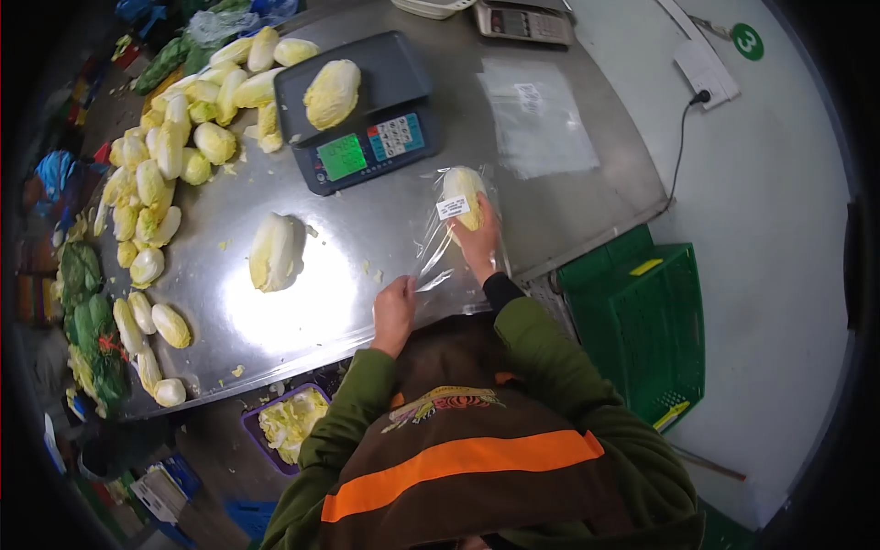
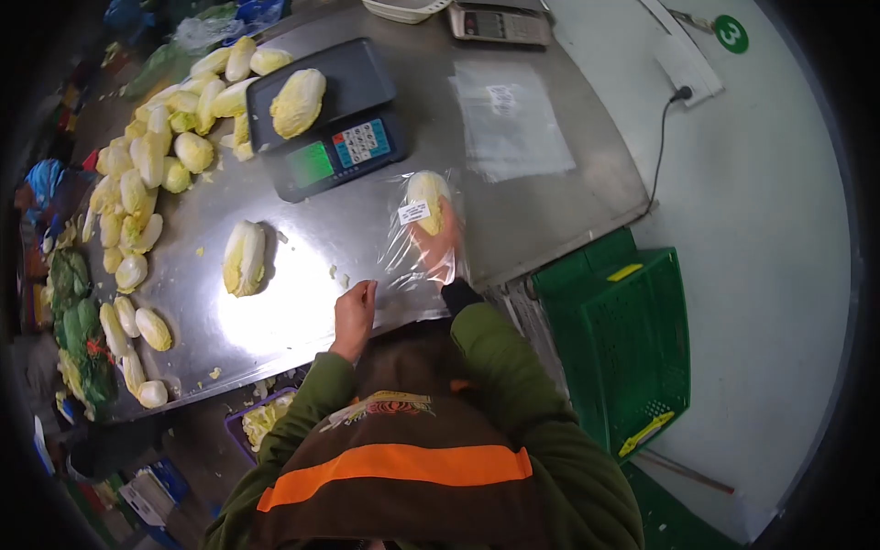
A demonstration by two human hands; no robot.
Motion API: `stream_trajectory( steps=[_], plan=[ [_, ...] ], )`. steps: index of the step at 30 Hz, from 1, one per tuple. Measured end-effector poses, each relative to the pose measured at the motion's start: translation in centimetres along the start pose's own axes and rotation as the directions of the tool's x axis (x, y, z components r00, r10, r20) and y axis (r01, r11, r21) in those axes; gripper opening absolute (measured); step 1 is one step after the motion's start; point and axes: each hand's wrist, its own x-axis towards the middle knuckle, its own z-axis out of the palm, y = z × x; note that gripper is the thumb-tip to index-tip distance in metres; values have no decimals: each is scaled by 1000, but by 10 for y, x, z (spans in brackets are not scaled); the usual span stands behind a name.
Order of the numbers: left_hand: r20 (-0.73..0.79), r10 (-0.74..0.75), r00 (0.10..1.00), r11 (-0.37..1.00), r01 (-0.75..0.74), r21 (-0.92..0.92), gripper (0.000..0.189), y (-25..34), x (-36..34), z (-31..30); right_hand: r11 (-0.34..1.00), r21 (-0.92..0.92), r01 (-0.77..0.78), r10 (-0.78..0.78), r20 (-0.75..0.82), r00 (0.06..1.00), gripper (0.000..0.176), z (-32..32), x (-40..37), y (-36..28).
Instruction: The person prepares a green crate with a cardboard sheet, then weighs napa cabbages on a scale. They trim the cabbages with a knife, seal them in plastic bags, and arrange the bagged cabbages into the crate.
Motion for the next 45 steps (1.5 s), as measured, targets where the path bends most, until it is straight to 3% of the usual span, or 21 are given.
stream_trajectory(
  steps=[2, 4, 5, 6, 8, 11, 14, 16, 18, 20, 22, 23, 26, 28, 34, 37, 39, 40, 41, 42, 45],
  plan=[
    [190, 11, 982, 973, -54, 223, 21, 0, -7, 15, 999, -22, -43, 44, 69, 997, 88, -30, -3, 12],
    [140, 88, 986, 978, -112, 176, 23, 2, -19, 27, 967, -255, -9, 66, 217, 974, 92, -51, -5, 25],
    [186, 55, 981, 977, -92, 194, 24, 5, -23, 28, 910, -374, 176, -101, 212, 972, 92, -56, -13, 35],
    [220, 16, 975, 973, -66, 219, 25, 7, -25, 27, 915, -356, 188, -113, 222, 969, 92, -64, -23, 30],
    [174, 45, 984, 969, -86, 232, 33, 16, -30, 21, 729, -568, 382, -192, 366, 911, 86, -85, -47, 6],
    [202, 148, 968, 946, -198, 256, 42, 24, -39, 18, 699, -552, 454, -166, 493, 854, 75, -118, -85, -10],
    [158, 124, 980, 944, -166, 286, 41, 36, -46, 15, 713, -554, 429, -88, 537, 839, 65, -140, -118, 5],
    [136, 102, 985, 951, -137, 278, 40, 34, -47, 16, 728, -527, 439, -149, 504, 851, 56, -142, -128, 4],
    [127, 75, 989, 960, -106, 258, 40, 31, -44, 17, 837, -392, 381, -193, 439, 877, 47, -140, -130, 2],
    [274, -145, 951, 989, 143, 28, 41, 22, -40, 13, 900, -265, 347, -257, 321, 912, 31, -129, -130, -5],
    [461, -275, 844, 917, 374, -137, 45, 25, -35, 1, 1000, -11, -8, 11, 387, 922, 21, -121, -128, -22],
    [520, -291, 803, 900, 415, -137, 45, 25, -33, -4, 1000, -18, -20, 26, 387, 922, 21, -119, -128, -29],
    [555, -344, 757, 873, 475, -108, 43, 14, -32, -9, 998, -54, 36, -5, 482, 876, 13, -110, -124, -45],
    [577, -355, 736, 858, 501, -111, 41, 13, -35, -12, 935, -123, 334, -223, 528, 819, 10, -103, -123, -49],
    [591, -426, 685, 744, 637, -202, 37, 15, -42, -8, 881, -131, 455, -298, 593, 748, 12, -83, -121, -50],
    [525, -444, 726, 748, 623, -229, 31, 22, -50, -1, 845, -137, 517, -334, 621, 709, 13, -78, -117, -44],
    [386, -342, 856, 862, 450, -233, 28, 20, -57, 7, 812, -148, 565, -357, 640, 680, 13, -80, -116, -41],
    [397, -337, 854, 864, 447, -229, 28, 18, -61, 13, 748, -153, 646, -415, 652, 635, 12, -81, -118, -40],
    [305, -335, 891, 886, 408, -219, 28, 17, -66, 19, 677, -161, 718, -464, 664, 586, 11, -85, -120, -40],
    [212, -326, 921, 907, 368, -206, 28, 18, -69, 24, 679, -177, 713, -456, 659, 598, 11, -90, -125, -36],
    [255, -339, 905, 874, 403, -271, 33, 20, -78, 34, 679, -83, 730, -528, 636, 563, 4, -124, -149, -22]
  ],
)
